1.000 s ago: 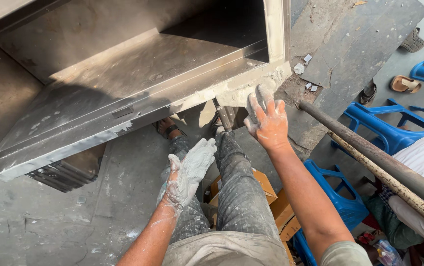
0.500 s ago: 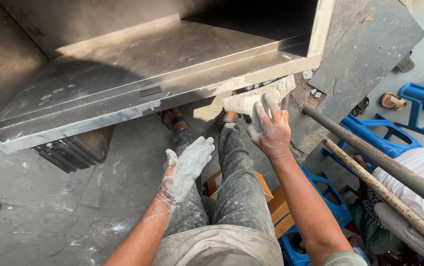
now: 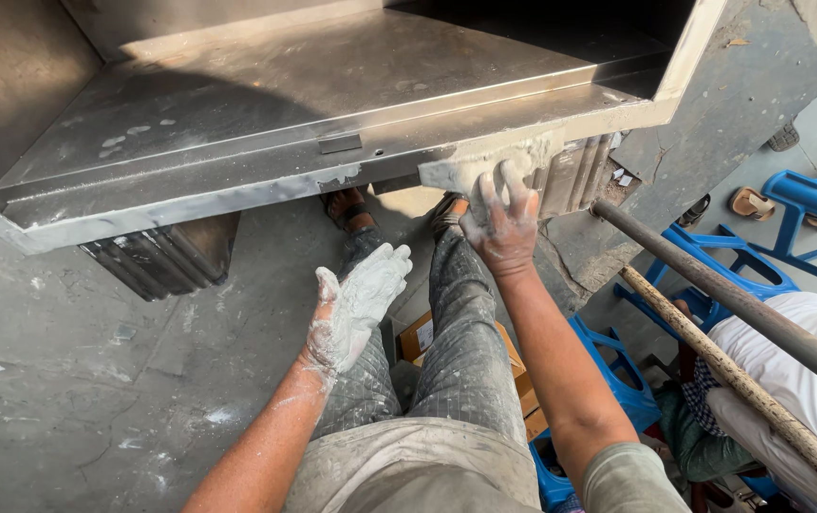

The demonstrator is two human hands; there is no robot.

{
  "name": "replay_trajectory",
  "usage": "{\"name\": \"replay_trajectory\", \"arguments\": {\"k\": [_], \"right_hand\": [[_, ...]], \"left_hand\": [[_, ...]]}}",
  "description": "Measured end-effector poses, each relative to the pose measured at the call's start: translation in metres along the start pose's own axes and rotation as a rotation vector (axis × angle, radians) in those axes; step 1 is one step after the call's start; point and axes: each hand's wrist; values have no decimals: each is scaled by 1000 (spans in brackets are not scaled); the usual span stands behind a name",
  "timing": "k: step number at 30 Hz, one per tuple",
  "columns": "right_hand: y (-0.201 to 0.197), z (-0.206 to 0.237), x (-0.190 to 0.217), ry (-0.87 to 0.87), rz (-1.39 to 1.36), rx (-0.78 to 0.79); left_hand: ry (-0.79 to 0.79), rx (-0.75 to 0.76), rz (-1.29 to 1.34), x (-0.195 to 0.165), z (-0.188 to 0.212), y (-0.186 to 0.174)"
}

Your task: The person applies a gray paste to the seams and corners of a stainless steel cabinet using a putty knife. They smooth the material along the edges and joints, working methodically across different sections of the unit.

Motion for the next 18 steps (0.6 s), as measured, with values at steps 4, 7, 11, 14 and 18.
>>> {"name": "replay_trajectory", "arguments": {"k": [4, 7, 11, 14, 18], "right_hand": [[2, 24, 12, 5, -50, 104], [-7, 29, 11, 24, -123, 16], [-13, 8, -3, 29, -79, -34], [-10, -5, -10, 67, -48, 49], [-2, 3, -12, 97, -35, 116]], "left_hand": [[-33, -3, 38, -4, 4, -1], [-37, -30, 34, -7, 3, -2], [-22, -4, 23, -7, -1, -3], [-46, -11, 22, -3, -1, -2], [-42, -11, 30, 5, 0, -2]]}}
Point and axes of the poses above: each hand's wrist, its own z-axis away from the middle knuckle, its own y-axis out of the palm, x = y × z, and after that the axes turned 13 degrees about x, right-handed
